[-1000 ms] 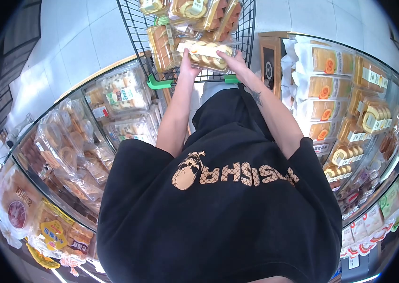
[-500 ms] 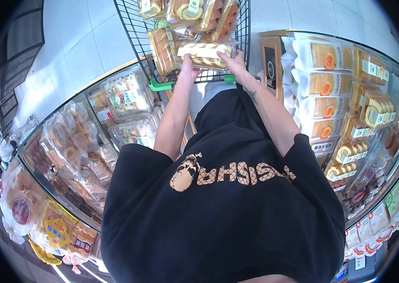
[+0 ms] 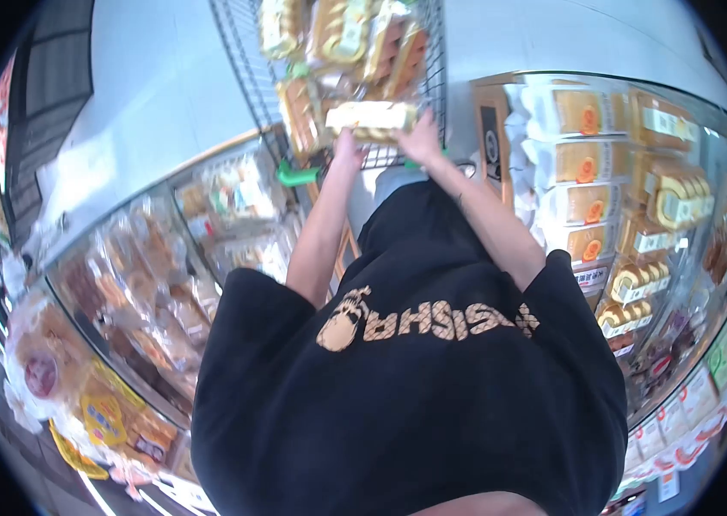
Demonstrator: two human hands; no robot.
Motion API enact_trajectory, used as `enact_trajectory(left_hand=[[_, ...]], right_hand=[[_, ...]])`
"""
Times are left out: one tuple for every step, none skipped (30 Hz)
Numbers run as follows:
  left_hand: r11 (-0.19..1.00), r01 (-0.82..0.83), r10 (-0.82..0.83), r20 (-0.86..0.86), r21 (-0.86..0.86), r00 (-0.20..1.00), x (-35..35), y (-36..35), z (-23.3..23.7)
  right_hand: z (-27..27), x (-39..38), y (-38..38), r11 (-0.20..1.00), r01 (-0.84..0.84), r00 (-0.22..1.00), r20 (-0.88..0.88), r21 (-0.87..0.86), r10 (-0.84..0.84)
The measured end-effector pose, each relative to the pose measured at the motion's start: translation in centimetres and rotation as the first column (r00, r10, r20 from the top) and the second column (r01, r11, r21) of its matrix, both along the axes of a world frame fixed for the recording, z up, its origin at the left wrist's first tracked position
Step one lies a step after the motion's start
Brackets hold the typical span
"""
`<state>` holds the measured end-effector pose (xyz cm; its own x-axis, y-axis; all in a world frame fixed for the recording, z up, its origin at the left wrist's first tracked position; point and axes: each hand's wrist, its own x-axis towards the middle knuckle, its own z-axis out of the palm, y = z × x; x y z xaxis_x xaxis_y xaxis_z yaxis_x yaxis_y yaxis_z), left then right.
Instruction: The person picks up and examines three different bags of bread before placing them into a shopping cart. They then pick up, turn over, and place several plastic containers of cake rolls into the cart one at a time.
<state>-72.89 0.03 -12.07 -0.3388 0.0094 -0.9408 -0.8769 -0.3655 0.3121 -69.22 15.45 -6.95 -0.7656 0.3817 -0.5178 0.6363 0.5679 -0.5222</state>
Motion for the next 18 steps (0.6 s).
enact_trajectory(left_hand=[[0.999, -0.024, 0.025, -0.023, 0.033, 0.999, 0.4, 0.2, -0.1], [0.998, 0.024, -0.024, -0.012, 0.056, 1.0, 0.2, 1.0, 2.9], [0.995, 0.101, -0.1, -0.015, 0.022, 0.995, 0.5, 1.5, 4.1], [0.985, 0.168, -0.166, -0.038, 0.041, 0.985, 1.0, 1.7, 4.4], [0.956, 0.243, -0.213, -0.183, 0.165, 0.96, 2.0, 0.5, 1.6], [0.965, 0.259, -0.262, -0.171, -0.04, 0.95, 2.4, 0.7, 1.0], [0.917, 0.261, -0.325, -0.187, -0.302, 0.927, 2.7, 2.5, 4.6], [0.852, 0.275, -0.433, -0.305, -0.446, 0.848, 3.4, 2.3, 2.7], [0.661, 0.323, -0.652, -0.306, -0.678, 0.694, 3.7, 3.7, 4.9], [0.424, 0.272, -0.824, -0.243, -0.864, 0.512, 3.7, 5.3, 7.6], [0.497, 0.282, -0.839, -0.371, -0.821, 0.397, 3.7, 6.5, 8.9], [0.557, 0.305, -0.828, -0.486, -0.773, 0.28, 3.6, 7.7, 10.1], [0.698, 0.452, -0.706, -0.639, -0.556, 0.305, 3.5, 10.3, 13.6], [0.68, 0.571, -0.663, -0.718, -0.459, 0.212, 3.2, 12.2, 14.8], [0.645, 0.645, -0.65, -0.738, -0.41, 0.181, 3.0, 14.5, 16.2], [0.605, 0.71, -0.636, -0.755, -0.361, 0.158, 2.9, 16.9, 17.6], [0.549, 0.743, -0.644, -0.761, -0.383, 0.084, 2.9, 19.2, 18.6], [0.493, 0.77, -0.647, -0.762, -0.405, 0.013, 2.8, 21.7, 19.3]], right_hand=[[2.2, -0.1, 0.1, 0.99, -0.008, 0.986, -0.164, -0.138, -0.015], [0.3, 0.9, -0.1, 0.984, -0.067, 0.935, -0.354, -0.167, 0.004], [1.5, 1.5, 0.0, 0.973, -0.105, 0.91, -0.413, -0.206, 0.01], [5.9, 1.4, 1.2, 0.925, -0.253, 0.926, -0.348, -0.284, 0.147], [6.3, 2.5, 2.0, 0.881, -0.285, 0.951, -0.229, -0.378, 0.209], [8.2, 2.8, 3.2, 0.86, -0.225, 0.968, -0.006, -0.459, 0.25], [8.8, 3.7, 4.5, 0.844, -0.195, 0.976, -0.011, -0.499, 0.218], [9.1, 4.5, 6.0, 0.822, -0.176, 0.981, -0.027, -0.542, 0.192], [10.3, 5.4, 7.5, 0.84, -0.104, 0.995, -0.056, -0.533, 0.088], [11.3, 6.2, 8.9, 0.846, -0.038, 0.996, -0.092, -0.531, -0.013], [12.0, 7.1, 10.3, 0.819, 0.07, 0.972, -0.147, -0.57, -0.185], [13.7, 8.1, 11.7, 0.811, 0.177, 0.908, -0.226, -0.558, -0.354], [15.9, 9.0, 13.1, 0.783, 0.277, 0.81, -0.303, -0.557, -0.502], [17.0, 10.0, 14.8, 0.782, 0.314, 0.718, -0.404, -0.538, -0.566], [17.9, 11.1, 16.8, 0.783, 0.365, 0.631, -0.485, -0.503, -0.605], [19.8, 12.3, 18.9, 0.764, 0.427, 0.563, -0.519, -0.484, -0.643], [20.1, 13.7, 21.0, 0.718, 0.455, 0.432, -0.575, -0.527, -0.695], [19.9, 13.9, 20.8, 0.709, 0.454, 0.417, -0.575, -0.539, -0.704]])
